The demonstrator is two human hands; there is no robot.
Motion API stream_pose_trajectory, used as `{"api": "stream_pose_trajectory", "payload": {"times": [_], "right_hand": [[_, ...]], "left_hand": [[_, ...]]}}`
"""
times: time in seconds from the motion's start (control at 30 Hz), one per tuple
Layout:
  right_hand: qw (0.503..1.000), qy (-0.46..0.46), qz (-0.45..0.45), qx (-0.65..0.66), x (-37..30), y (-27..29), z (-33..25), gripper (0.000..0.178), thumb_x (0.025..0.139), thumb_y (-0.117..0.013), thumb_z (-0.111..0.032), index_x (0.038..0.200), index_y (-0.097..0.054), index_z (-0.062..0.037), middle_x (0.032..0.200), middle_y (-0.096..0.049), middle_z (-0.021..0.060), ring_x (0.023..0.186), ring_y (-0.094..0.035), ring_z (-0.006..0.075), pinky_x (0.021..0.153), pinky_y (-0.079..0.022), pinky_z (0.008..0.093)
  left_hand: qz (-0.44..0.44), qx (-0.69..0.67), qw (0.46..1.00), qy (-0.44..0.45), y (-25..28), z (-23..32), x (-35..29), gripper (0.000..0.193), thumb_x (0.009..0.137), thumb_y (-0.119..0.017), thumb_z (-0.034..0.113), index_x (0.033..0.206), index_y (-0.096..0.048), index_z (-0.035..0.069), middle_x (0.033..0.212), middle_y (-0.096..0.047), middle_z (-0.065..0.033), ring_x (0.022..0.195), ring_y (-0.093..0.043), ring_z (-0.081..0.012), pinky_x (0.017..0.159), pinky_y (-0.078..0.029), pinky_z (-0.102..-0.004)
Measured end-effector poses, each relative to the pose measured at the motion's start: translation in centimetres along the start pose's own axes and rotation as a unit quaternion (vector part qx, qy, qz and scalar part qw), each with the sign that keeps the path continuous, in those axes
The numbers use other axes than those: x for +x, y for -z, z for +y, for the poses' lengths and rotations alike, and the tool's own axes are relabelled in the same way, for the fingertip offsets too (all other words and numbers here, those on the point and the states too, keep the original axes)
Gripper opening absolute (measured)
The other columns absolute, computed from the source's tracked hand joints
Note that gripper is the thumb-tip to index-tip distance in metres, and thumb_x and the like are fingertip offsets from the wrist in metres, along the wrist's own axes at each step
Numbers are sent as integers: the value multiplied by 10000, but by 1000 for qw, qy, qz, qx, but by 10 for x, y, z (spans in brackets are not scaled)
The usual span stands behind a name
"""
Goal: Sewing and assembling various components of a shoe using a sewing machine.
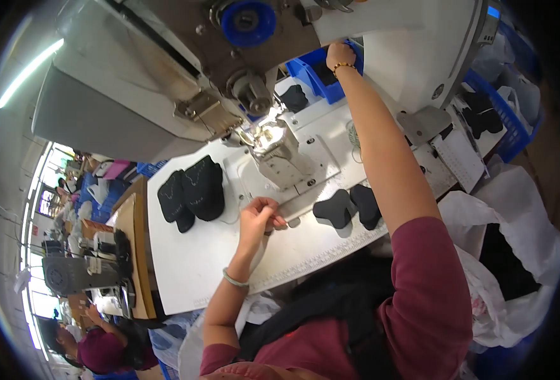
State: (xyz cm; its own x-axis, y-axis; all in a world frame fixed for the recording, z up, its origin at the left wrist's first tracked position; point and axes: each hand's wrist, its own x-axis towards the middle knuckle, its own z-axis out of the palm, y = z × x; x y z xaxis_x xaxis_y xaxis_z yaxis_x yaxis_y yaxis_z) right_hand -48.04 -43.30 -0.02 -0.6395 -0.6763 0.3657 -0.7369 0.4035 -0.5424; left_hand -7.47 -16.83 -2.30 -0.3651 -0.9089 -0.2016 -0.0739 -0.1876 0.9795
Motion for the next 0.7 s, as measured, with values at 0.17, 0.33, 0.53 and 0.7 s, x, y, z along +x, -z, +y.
{"api": "stream_pose_trajectory", "payload": {"times": [0.17, 0.33, 0.53, 0.7], "right_hand": [[988, 18, -150, 22, -11, -47, -44, 298, 897, -440, -112, 1102, -624, 2, 1215, -569, 199, 1092, -580, 333, 919, -474, 433], [969, 0, 97, 229, 73, -77, 98, 321, 874, -459, -114, 1138, -614, -20, 1235, -547, 214, 1133, -551, 339, 943, -456, 434], [969, -90, -220, 70, 22, -65, -11, 368, 856, -469, -140, 1184, -588, -21, 1268, -523, 215, 1171, -512, 371, 980, -422, 439], [993, -21, -118, -13, 0, -29, -1, 346, 896, -423, -138, 1182, -600, -56, 1263, -546, 173, 1160, -536, 335, 946, -445, 468]], "left_hand": [[39, -8, 999, 21, 18, -6, -6, 155, 863, -541, 83, 916, -557, -62, 731, -600, -97, 596, -627, -151, 537, -479, -220], [-29, -15, 999, 8, 1, 12, 1, 140, 867, -535, 74, 915, -554, -56, 739, -597, -96, 595, -630, -154, 543, -480, -218], [24, 5, 999, 23, 11, 2, -1, 137, 861, -554, 92, 916, -550, -33, 699, -614, -100, 591, -633, -149, 557, -489, -211], [12, 11, 1000, 16, 5, 6, -5, 147, 872, -535, 97, 922, -556, -39, 713, -605, -84, 603, -629, -137, 550, -460, -199]]}}
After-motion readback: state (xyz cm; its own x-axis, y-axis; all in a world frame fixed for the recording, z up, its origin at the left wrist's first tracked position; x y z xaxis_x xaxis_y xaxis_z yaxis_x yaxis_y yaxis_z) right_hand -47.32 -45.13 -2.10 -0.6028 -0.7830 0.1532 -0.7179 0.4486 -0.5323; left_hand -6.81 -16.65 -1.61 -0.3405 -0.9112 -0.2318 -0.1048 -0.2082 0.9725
